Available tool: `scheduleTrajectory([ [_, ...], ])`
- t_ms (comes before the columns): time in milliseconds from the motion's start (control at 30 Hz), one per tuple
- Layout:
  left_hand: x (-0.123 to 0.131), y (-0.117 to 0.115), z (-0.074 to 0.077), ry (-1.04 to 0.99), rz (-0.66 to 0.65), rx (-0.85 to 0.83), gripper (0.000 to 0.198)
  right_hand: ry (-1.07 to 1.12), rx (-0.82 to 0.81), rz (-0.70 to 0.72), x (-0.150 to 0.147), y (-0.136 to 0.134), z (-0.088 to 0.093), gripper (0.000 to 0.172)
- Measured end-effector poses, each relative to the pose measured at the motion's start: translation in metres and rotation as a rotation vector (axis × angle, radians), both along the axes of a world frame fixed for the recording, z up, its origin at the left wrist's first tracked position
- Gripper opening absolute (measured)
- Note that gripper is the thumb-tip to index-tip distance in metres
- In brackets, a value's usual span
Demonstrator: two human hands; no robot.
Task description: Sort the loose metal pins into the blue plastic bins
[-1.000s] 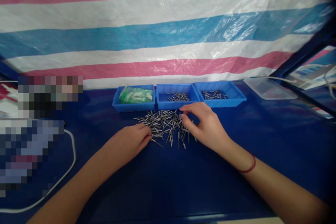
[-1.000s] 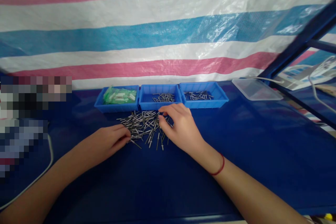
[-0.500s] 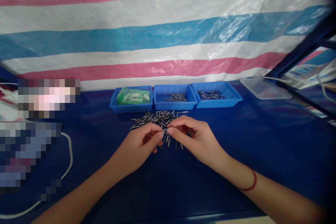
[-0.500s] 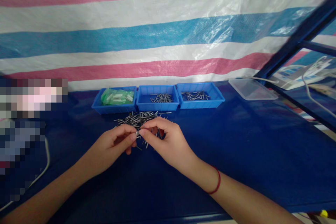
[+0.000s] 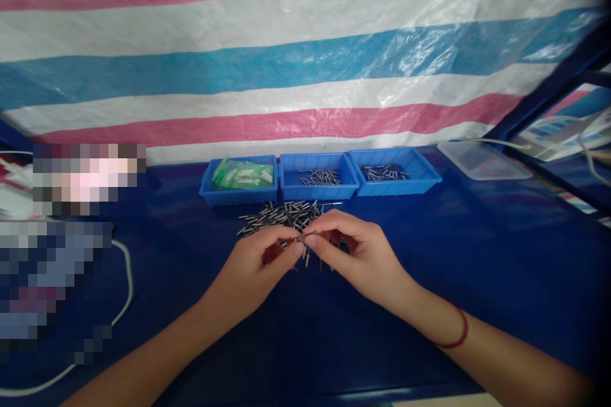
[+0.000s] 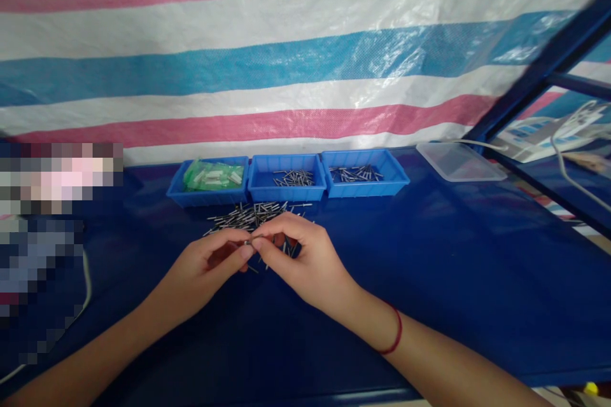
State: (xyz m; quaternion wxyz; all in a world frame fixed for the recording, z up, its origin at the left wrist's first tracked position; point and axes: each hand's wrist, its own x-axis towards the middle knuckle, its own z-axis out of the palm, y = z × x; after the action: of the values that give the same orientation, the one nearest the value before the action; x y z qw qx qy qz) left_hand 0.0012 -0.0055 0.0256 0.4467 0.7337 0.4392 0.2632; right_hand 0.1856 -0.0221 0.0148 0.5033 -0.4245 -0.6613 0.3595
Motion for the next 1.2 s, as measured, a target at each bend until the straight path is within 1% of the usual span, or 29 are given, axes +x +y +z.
scheduleTrajectory([
  [100,-0.001,0.0,0.002,0.039,0.067,0.126,0.016,-0.038,0.06,-0.006,0.001,0.0,0.0,0.006],
  [233,-0.002,0.0,0.005,0.1,0.086,0.263,0.014,-0.169,0.153,-0.019,-0.002,0.0,-0.003,0.008],
  [300,-0.004,0.0,0.007,0.16,0.071,0.304,0.017,-0.193,0.122,-0.016,-0.002,0.003,-0.006,0.012],
  [333,-0.006,0.001,0.007,0.199,0.053,0.322,0.022,-0.164,0.081,-0.047,0.0,0.006,-0.007,0.014],
  [400,-0.01,0.004,0.008,0.297,-0.006,0.374,0.033,-0.018,-0.01,-0.197,0.008,0.015,-0.009,0.019],
  [433,-0.013,0.006,0.008,0.353,-0.045,0.414,0.036,0.089,-0.044,-0.312,0.014,0.021,-0.01,0.021],
  [500,-0.018,0.011,0.008,0.453,-0.141,0.507,0.034,0.315,-0.086,-0.499,0.03,0.034,-0.009,0.024],
  [533,-0.02,0.013,0.008,0.49,-0.191,0.547,0.031,0.431,-0.141,-0.542,0.038,0.04,-0.008,0.026],
  [600,-0.024,0.018,0.007,0.543,-0.296,0.588,0.028,0.588,-0.277,-0.534,0.052,0.049,-0.005,0.032],
  [667,-0.026,0.021,0.005,0.577,-0.38,0.594,0.026,0.664,-0.356,-0.516,0.06,0.053,-0.003,0.035],
  [767,-0.026,0.024,0.0,0.611,-0.441,0.592,0.015,0.673,-0.402,-0.445,0.056,0.05,-0.002,0.032],
  [867,-0.024,0.025,-0.003,0.646,-0.444,0.603,0.016,0.59,-0.447,-0.329,0.043,0.041,-0.003,0.031],
  [933,-0.022,0.026,-0.003,0.644,-0.426,0.63,0.017,0.452,-0.429,-0.268,0.034,0.036,-0.004,0.031],
  [1033,-0.019,0.024,0.001,0.536,-0.352,0.628,0.018,0.158,-0.282,-0.163,0.022,0.027,-0.007,0.026],
  [1100,-0.016,0.021,0.005,0.418,-0.259,0.537,0.017,0.009,-0.157,-0.074,0.015,0.021,-0.008,0.018],
  [1133,-0.014,0.018,0.007,0.359,-0.208,0.47,0.017,-0.03,-0.112,-0.031,0.012,0.018,-0.009,0.015],
  [1200,-0.009,0.013,0.009,0.261,-0.114,0.338,0.016,-0.043,-0.058,0.022,0.005,0.012,-0.009,0.016],
])
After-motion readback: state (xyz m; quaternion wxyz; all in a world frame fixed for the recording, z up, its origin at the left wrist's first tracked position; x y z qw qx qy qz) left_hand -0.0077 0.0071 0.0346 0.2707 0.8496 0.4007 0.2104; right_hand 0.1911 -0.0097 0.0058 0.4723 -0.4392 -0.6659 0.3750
